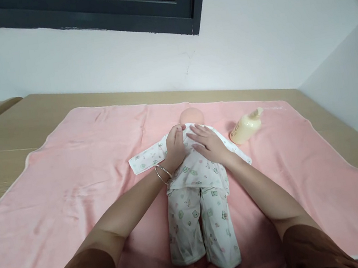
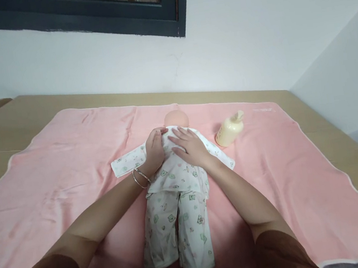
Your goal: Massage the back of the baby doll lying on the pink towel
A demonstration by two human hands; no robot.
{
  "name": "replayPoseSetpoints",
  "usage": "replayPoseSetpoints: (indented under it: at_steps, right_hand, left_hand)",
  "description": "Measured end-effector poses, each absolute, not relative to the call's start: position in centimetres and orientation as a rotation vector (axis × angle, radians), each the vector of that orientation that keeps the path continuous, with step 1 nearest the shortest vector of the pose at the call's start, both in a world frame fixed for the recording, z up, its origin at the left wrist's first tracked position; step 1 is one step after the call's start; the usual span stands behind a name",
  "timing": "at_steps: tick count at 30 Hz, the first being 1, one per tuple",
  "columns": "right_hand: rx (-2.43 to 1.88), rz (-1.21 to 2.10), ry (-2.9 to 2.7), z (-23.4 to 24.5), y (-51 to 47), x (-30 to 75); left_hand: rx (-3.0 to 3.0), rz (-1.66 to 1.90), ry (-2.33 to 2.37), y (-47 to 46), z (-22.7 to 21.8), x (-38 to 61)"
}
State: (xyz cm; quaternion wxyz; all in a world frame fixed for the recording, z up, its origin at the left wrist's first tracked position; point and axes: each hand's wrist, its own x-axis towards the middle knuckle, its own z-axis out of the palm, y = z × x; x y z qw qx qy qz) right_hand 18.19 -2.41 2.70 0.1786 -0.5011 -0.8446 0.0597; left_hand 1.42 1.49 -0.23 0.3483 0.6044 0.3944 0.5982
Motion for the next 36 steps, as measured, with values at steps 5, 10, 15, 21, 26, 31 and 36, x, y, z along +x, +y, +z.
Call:
replayPoseSetpoints:
  at_steps: [5,10,15,21,26,31,36]
  right_hand:
    - [-1.832,0.121,-2.187,3.0,-4.9,15.5]
    - [-1.486,0.122,-2.52,4.0,-5.8,14.6]
    - [-1.305,0.224,-2.554,4.2,-3.2,16.4]
    - [-1.762,0.181,-2.271,3.8,-4.0,15.3]
    - [-1.944,0.213,-2.235,4.3,-4.4,15.1]
    - [-2.054,0.2,-2.137,4.2,-4.2,15.4]
    - [-2.062,0.211,-2.092,3.8,-3.6,16.6]
  left_hand:
    - [1.497,1.549,1.041,1.5,0.4,1.6]
    - [1.222,1.539,1.053,1.5,1.3,1.8]
    - [1.297,1.48,1.075,1.6,1.2,1.8]
    - [1.528,1.408,1.144,1.7,0.6,1.7]
    - [1.725,1.375,1.176,1.4,0.6,1.4]
    - [1.848,1.373,1.183,1.5,0.1,1.2]
    - [1.987,1.311,1.225,1.3,-0.3,1.2]
